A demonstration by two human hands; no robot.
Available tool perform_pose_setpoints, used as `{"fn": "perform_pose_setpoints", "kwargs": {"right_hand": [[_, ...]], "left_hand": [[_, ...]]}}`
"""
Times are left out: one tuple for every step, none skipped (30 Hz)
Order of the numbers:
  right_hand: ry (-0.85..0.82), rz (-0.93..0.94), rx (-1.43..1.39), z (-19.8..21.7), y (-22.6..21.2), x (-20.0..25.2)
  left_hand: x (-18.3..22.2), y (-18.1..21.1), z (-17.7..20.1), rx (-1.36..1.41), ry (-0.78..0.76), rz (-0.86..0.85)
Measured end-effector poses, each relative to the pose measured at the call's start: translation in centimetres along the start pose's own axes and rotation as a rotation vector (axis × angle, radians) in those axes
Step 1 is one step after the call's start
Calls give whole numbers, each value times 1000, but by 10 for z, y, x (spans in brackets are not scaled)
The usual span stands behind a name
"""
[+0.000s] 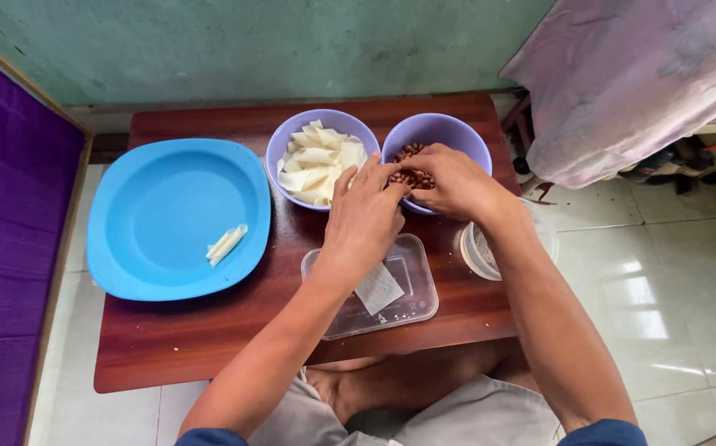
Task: Manually wrapping individual peanuts in small pieces of dough or wrappers to prepare snacks.
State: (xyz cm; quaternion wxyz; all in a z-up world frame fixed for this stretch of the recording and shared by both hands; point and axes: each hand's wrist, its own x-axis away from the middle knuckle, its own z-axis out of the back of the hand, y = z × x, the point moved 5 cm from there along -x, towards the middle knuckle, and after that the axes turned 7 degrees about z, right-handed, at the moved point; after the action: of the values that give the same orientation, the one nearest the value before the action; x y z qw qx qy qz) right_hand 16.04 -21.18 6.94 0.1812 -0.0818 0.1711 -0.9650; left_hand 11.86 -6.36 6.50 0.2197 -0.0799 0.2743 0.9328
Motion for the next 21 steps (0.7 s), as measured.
{"fn": "perform_pose_setpoints", "kwargs": {"right_hand": [[-7,-3,-1,-5,9,-5],[-25,-34,74,-10,19,-11],[-42,-65,149,-14,29,-17],[-41,-65,150,-18,41,-22],[-23,-95,181,-22,53,-27],[-7,-125,211,-26,66,-30],[-7,-125,211,-16,55,-24],[17,-63,157,-6,43,-18],[41,-1,102,4,30,-11],[36,-1,101,15,24,-4],[61,7,63,27,17,3],[87,13,23,39,10,11],[83,12,19,41,13,13],[107,-28,36,46,18,16],[131,-67,53,52,22,18],[130,-68,54,52,21,20],[108,-92,84,52,22,23],[86,-114,111,51,22,24],[85,-114,111,50,20,23],[51,-121,107,46,19,22],[17,-128,103,42,18,21]], "left_hand": [[0,0,-1,4,-5,4],[-1,0,0,10,22,2],[-1,1,2,16,49,0],[-2,0,-2,17,51,-1],[-1,-1,-3,2,91,-17],[0,-1,-4,-11,129,-31],[0,-3,-6,-10,129,-31],[0,-4,-7,-10,157,-46],[-1,-4,-8,-10,184,-61],[-1,-5,-9,-9,181,-57],[-1,-6,-10,-18,186,-62],[-1,-6,-10,-27,189,-69],[1,-7,-12,-27,184,-66],[0,-7,-12,-32,188,-69],[-1,-7,-12,-37,192,-72],[-1,-6,-11,-36,193,-72],[0,-6,-10,-35,193,-75],[0,-5,-9,-36,192,-77],[0,-5,-9,-36,192,-76],[-1,-5,-9,-36,186,-74],[-1,-5,-9,-36,181,-71]]}}
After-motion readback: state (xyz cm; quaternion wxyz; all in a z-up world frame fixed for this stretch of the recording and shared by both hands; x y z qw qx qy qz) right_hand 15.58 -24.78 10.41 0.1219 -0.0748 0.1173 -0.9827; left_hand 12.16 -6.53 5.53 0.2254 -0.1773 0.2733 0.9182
